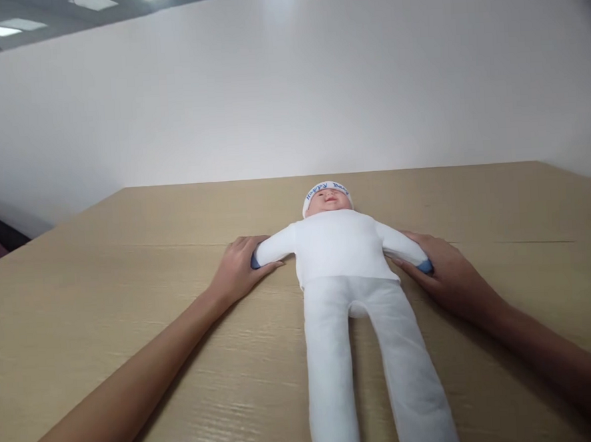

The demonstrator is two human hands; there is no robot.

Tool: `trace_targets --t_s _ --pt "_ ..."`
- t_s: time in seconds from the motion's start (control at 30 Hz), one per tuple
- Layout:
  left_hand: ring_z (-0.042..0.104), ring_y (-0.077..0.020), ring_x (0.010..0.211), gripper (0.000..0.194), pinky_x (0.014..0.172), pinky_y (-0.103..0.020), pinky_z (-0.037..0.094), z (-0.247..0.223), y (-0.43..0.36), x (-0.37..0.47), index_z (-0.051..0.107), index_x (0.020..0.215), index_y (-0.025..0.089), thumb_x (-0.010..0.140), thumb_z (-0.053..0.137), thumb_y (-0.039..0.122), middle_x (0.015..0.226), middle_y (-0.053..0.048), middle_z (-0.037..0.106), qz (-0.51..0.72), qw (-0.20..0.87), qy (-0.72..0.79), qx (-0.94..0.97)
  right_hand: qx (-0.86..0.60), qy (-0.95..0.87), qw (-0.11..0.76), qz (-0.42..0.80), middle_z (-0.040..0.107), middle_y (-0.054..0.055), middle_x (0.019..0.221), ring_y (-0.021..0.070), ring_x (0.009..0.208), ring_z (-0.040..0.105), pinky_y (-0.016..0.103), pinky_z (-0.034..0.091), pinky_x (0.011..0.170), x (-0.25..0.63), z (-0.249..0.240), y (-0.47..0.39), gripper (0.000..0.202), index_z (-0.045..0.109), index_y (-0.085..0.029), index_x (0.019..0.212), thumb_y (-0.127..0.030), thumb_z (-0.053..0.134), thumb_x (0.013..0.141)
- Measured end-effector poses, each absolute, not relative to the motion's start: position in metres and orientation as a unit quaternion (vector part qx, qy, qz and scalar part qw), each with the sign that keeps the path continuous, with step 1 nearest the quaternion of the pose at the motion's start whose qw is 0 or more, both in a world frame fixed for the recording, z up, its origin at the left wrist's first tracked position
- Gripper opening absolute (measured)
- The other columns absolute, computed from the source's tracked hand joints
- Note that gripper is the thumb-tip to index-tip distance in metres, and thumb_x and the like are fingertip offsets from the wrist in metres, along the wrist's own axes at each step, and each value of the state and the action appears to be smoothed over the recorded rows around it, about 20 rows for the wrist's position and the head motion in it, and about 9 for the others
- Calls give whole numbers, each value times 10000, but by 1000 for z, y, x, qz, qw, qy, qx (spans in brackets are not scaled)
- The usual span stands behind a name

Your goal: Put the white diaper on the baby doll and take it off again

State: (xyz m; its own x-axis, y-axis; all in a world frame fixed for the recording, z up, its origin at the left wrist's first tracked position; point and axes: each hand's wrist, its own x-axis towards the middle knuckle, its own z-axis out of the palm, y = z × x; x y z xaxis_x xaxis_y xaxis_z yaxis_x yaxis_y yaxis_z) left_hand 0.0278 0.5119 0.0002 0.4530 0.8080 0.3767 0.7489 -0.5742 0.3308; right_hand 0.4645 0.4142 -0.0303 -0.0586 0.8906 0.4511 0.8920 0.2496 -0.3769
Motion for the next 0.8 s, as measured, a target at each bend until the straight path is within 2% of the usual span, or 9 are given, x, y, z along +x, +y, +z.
trace_targets --t_s 0.2,0.4,0.53,0.63,0.7,0.8 --pt "686 -340 1226 631 1104 -508 502 0 518 32 663 1433 239 995 668 693 1371 -92 774 258 66 471 841 -624 -718 306 26 726 62 1520 400 1313 700 563 562 1068 465 -31 421 579 596 -342 1582 -615 534 1075" --pt "663 -349 1320 672 1143 -511 508 1 510 31 613 1518 231 1002 662 659 1456 -113 734 252 79 473 841 -654 -692 306 -24 665 222 1562 450 1379 661 596 532 1136 476 -52 425 830 480 -146 1667 -696 544 1048" --pt "639 -356 1379 703 1200 -530 480 -2 507 29 560 1567 210 1011 632 634 1510 -134 699 249 85 475 840 -652 -689 311 -56 694 274 1477 469 1329 672 626 534 1114 472 -52 422 826 495 -86 1627 -666 552 1041" --pt "573 -378 1466 740 1257 -568 437 2 497 30 509 1603 162 1003 639 575 1586 -176 626 269 63 485 830 -658 -676 321 -84 667 302 1483 483 1371 624 664 514 1126 455 -37 403 822 472 -53 1626 -615 570 1035" --pt "532 -376 1503 711 1288 -568 414 12 476 35 522 1584 151 987 661 512 1618 -187 584 308 44 479 821 -644 -668 359 -101 647 290 1505 471 1403 598 687 493 1151 437 -22 373 753 480 -83 1624 -555 569 1044" --pt "529 -343 1499 565 1302 -565 415 27 406 44 569 1530 195 1028 619 448 1591 -159 604 397 48 454 796 -607 -658 435 -97 681 196 1468 419 1414 605 673 498 1175 408 -4 297 567 528 -227 1606 -455 537 1087"
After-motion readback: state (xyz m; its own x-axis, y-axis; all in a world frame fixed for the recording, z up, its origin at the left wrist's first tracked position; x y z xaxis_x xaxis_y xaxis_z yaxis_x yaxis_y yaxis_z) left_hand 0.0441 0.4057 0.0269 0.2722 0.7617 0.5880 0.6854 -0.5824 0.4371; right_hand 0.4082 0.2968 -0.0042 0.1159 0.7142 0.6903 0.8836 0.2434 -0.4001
